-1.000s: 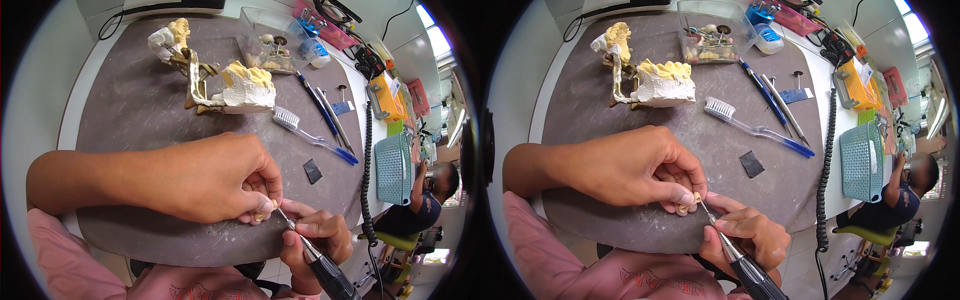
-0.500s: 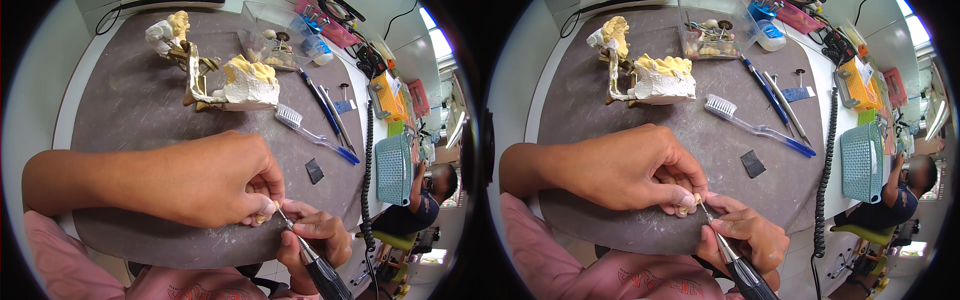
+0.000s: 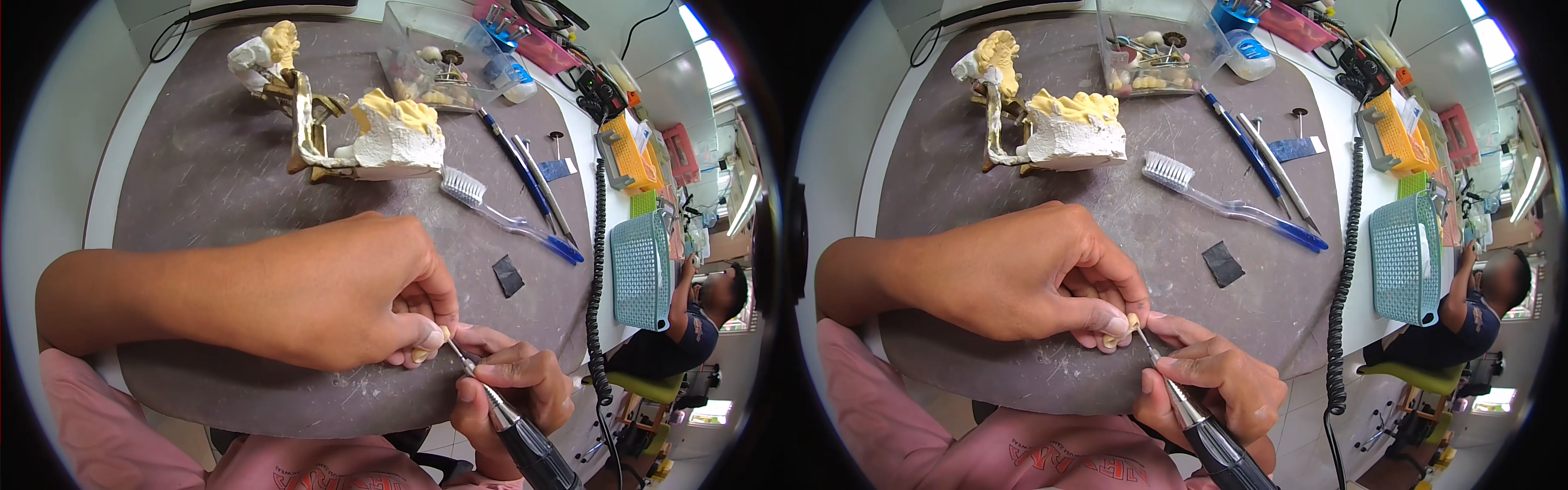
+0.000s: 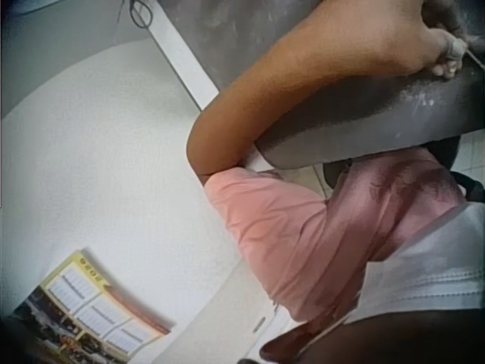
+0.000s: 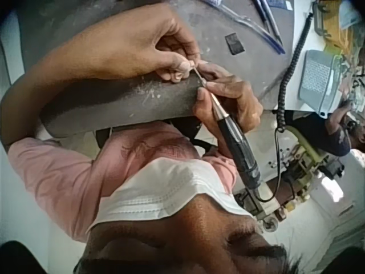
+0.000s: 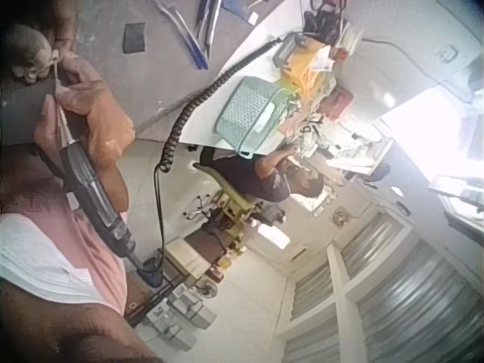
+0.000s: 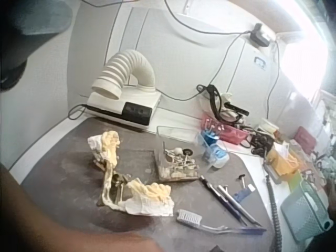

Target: The person removes a prosthetic part from a dental model on an articulator, uses a dental handpiece to shave the part, and then replaces it on the model.

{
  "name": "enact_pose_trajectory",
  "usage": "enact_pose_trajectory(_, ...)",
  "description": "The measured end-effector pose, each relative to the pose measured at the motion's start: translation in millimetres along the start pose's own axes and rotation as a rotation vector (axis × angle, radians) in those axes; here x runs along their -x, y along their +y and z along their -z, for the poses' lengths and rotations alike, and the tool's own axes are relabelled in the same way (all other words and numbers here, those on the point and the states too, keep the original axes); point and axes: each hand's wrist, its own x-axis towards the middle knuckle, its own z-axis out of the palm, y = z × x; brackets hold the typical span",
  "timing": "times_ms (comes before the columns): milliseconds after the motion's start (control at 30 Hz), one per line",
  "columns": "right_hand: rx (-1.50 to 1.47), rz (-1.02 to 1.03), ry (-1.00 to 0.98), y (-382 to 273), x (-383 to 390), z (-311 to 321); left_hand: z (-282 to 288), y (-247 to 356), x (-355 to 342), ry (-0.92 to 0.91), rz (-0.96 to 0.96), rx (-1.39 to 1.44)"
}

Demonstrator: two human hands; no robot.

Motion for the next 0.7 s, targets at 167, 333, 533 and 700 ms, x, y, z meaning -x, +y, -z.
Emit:
enact_pose_trajectory(167,0.106,0.042,-0.039,-1.3,-0.3,1.2,-0.6,0.2,-0.7,-0.008,-0.005,-0.009)
enact_pose_trajectory(333,0.148,0.019,-0.038,-1.0,-2.3,0.7,-1.2,3.2,-2.1,-0.016,0.051,0.029)
enact_pose_trajectory(533,0.063,-0.017,-0.045,-3.1,-5.7,1.6,-1.9,6.5,-0.1,0.0,0.073,0.046)
enact_pose_trajectory(700,0.027,-0.018,-0.042,-2.9,-5.9,3.4,-1.8,9.0,-0.9,-0.007,0.086,0.06)
